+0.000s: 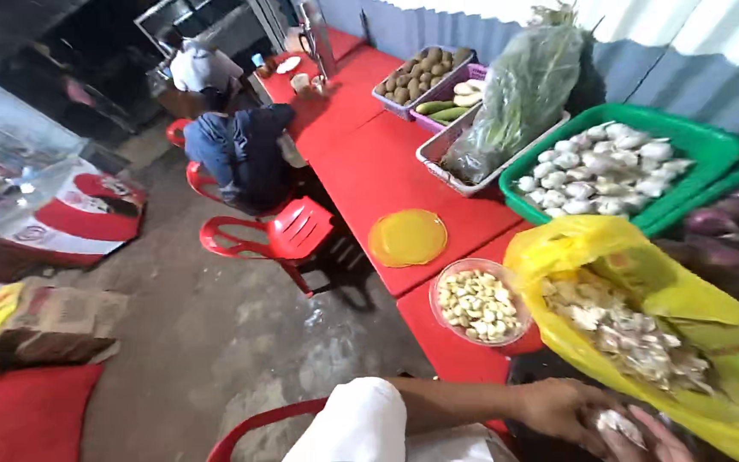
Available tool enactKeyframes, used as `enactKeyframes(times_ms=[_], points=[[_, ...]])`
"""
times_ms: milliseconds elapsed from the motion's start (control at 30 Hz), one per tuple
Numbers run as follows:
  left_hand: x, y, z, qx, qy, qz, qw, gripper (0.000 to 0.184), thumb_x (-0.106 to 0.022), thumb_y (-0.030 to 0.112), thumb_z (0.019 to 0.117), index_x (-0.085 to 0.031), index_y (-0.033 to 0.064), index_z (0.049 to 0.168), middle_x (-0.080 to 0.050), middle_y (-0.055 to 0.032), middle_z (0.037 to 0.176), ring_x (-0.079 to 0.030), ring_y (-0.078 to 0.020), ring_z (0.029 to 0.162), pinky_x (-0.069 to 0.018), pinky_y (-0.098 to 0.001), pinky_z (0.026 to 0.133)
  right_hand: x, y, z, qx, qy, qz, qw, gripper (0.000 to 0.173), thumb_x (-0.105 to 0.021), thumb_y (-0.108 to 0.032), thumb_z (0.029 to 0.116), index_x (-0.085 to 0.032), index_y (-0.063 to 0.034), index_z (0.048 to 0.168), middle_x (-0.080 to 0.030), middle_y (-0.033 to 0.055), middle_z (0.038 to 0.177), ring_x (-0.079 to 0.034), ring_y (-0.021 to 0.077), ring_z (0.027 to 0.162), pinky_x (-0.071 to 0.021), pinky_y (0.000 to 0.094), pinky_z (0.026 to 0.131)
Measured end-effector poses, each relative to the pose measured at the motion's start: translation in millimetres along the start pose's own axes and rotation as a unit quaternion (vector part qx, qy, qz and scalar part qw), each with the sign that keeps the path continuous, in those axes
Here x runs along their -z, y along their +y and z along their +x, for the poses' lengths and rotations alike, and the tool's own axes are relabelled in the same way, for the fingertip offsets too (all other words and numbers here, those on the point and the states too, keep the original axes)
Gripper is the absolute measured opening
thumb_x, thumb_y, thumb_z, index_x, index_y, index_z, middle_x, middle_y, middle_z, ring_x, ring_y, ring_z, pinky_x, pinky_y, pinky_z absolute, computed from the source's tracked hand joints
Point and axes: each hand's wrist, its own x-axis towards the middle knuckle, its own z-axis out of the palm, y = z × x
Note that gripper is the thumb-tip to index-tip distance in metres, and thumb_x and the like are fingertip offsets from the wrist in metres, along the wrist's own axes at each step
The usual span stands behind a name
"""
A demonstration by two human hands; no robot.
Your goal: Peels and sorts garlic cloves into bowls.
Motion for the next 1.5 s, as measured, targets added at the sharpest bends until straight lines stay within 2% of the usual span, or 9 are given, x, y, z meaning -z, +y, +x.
enactKeyframes(times_ms=[233,500,600,800,867,1033,1200,1367,1500], points=[[13.0,13.2,9.3,0.045,0.030,-0.054,0.997,0.052,-0.078,-0.002,0.0842,-0.058,-0.0109,0.132,-0.069,-0.0277,0.110,-0.069,-0.0333,0.098,-0.0558,-0.0481,0.092,-4.8,-10.1,22.8,0.066,0.088,-0.059,0.992,0.033,-0.058,-0.008,0.1033,-0.062,0.0170,0.124,-0.067,0.0269,0.121,-0.066,0.0132,0.113,-0.0524,0.0269,0.102],[39.4,25.4,49.2,-0.006,0.042,-0.063,0.997,0.052,-0.075,-0.009,0.0836,-0.057,-0.0136,0.132,-0.066,-0.0300,0.115,-0.069,-0.0324,0.096,-0.0569,-0.0447,0.089,15.8,-23.3,69.5,0.085,0.106,-0.077,0.988,0.032,-0.052,-0.009,0.1050,-0.062,0.0175,0.120,-0.067,0.0252,0.116,-0.064,0.0032,0.099,-0.0535,0.0204,0.088],[48.7,33.5,61.5,0.010,0.041,-0.037,0.998,0.053,-0.075,-0.007,0.0852,-0.057,-0.0116,0.134,-0.067,-0.0292,0.113,-0.068,-0.0318,0.093,-0.0567,-0.0438,0.087,24.3,-31.7,81.2,0.040,0.074,-0.078,0.993,0.037,-0.055,-0.013,0.1045,-0.059,0.0139,0.129,-0.063,0.0269,0.125,-0.064,0.0124,0.105,-0.0551,0.0291,0.088],[54.0,39.7,70.3,0.001,0.043,-0.062,0.997,0.053,-0.072,-0.013,0.0834,-0.058,-0.0109,0.134,-0.066,-0.0291,0.115,-0.068,-0.0317,0.094,-0.0566,-0.0443,0.087,23.0,-42.1,90.2,0.062,0.110,-0.054,0.991,0.029,-0.054,-0.007,0.1028,-0.060,0.0169,0.117,-0.066,0.0171,0.110,-0.062,-0.0046,0.089,-0.0547,0.0161,0.079],[55.2,40.0,73.4,0.008,0.043,-0.076,0.996,0.052,-0.072,-0.013,0.0841,-0.057,-0.0115,0.134,-0.066,-0.0294,0.116,-0.068,-0.0308,0.094,-0.0565,-0.0435,0.087,20.1,-38.8,94.2,0.103,0.130,-0.096,0.981,0.030,-0.052,-0.007,0.1037,-0.062,0.0191,0.115,-0.067,0.0231,0.107,-0.063,0.0000,0.088,-0.0532,0.0171,0.080],[52.7,29.0,89.2,0.033,0.057,-0.124,0.990,0.055,-0.070,-0.016,0.0835,-0.055,-0.0120,0.136,-0.062,-0.0305,0.122,-0.067,-0.0306,0.099,-0.0562,-0.0422,0.088,14.1,-28.5,107.9,0.127,0.177,-0.167,0.962,0.030,-0.047,-0.003,0.1048,-0.063,0.0205,0.116,-0.066,0.0373,0.112,-0.067,0.0314,0.108,-0.0510,0.0357,0.099],[57.9,20.9,92.4,0.044,0.065,-0.150,0.986,0.052,-0.068,-0.016,0.0846,-0.055,-0.0122,0.135,-0.062,-0.0293,0.123,-0.066,-0.0279,0.100,-0.0569,-0.0400,0.088,20.0,-10.8,121.7,0.054,0.143,-0.036,0.988,0.031,-0.053,-0.012,0.1043,-0.064,0.0123,0.120,-0.067,0.0219,0.116,-0.066,0.0110,0.100,-0.0562,0.0278,0.088],[56.8,15.4,85.5,0.064,0.044,-0.149,0.986,0.050,-0.067,-0.010,0.0857,-0.058,-0.0042,0.135,-0.066,-0.0188,0.121,-0.069,-0.0167,0.096,-0.0597,-0.0338,0.085,25.9,-32.8,116.9,-0.027,0.098,-0.008,0.995,0.026,-0.057,-0.007,0.1024,-0.068,0.0078,0.121,-0.070,0.0183,0.119,-0.069,0.0162,0.106,-0.0565,0.0337,0.095],[45.9,12.8,97.1,0.077,0.010,-0.133,0.988,0.052,-0.067,-0.008,0.0862,-0.057,-0.0011,0.136,-0.067,-0.0162,0.123,-0.070,-0.0202,0.099,-0.0604,-0.0377,0.087,44.2,-25.1,121.2,-0.046,0.130,-0.032,0.990,0.023,-0.057,-0.005,0.1023,-0.070,0.0072,0.116,-0.071,0.0198,0.117,-0.067,0.0201,0.112,-0.0520,0.0355,0.103]])
